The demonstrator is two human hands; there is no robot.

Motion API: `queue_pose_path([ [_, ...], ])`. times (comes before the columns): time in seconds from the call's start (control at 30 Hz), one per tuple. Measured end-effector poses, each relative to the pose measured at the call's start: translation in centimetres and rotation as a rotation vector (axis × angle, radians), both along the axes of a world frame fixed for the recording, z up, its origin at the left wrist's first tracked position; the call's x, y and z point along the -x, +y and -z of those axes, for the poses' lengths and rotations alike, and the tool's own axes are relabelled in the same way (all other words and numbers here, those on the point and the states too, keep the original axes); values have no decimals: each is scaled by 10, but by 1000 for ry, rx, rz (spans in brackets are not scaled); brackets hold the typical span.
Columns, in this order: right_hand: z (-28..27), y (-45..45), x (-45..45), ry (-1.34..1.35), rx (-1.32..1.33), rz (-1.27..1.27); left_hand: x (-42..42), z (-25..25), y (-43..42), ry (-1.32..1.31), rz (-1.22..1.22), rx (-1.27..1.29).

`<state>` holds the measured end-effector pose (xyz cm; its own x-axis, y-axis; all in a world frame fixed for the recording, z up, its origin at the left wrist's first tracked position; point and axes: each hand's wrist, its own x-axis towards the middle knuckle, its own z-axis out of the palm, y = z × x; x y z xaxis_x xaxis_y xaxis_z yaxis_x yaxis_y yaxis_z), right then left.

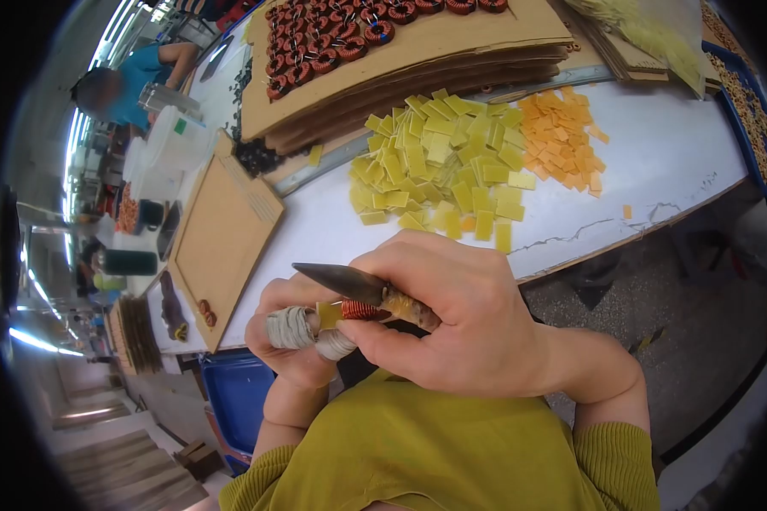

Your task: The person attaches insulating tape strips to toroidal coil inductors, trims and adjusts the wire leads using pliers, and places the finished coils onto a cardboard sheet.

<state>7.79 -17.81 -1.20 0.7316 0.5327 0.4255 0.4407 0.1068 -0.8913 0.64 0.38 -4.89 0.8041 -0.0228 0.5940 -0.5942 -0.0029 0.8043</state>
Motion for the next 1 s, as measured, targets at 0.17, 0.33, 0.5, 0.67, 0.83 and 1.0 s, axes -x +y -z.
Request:
queue_pose_path([
  [0.17, -2, 1, -1, -18, 14, 6, 4, -5, 5, 57, -42, -97],
  [0.33, 1, 0, 0, -36, 37, 24, 0, -5, 1, 35, -89, -98],
  [0.5, 15, 0, -4, 26, 27, -11, -8, -20, 7, 147, -22, -189],
  [0.67, 27, 8, 11, 515, -175, -62, -7, -37, 2, 134, -167, -504],
  [0.83, 19, 7, 14, 694, -154, -115, -2, -38, 4, 227, -180, -474],
  [1.0, 17, 8, 18, 547, -118, -59, -4, -36, 2, 87, -257, -524],
])
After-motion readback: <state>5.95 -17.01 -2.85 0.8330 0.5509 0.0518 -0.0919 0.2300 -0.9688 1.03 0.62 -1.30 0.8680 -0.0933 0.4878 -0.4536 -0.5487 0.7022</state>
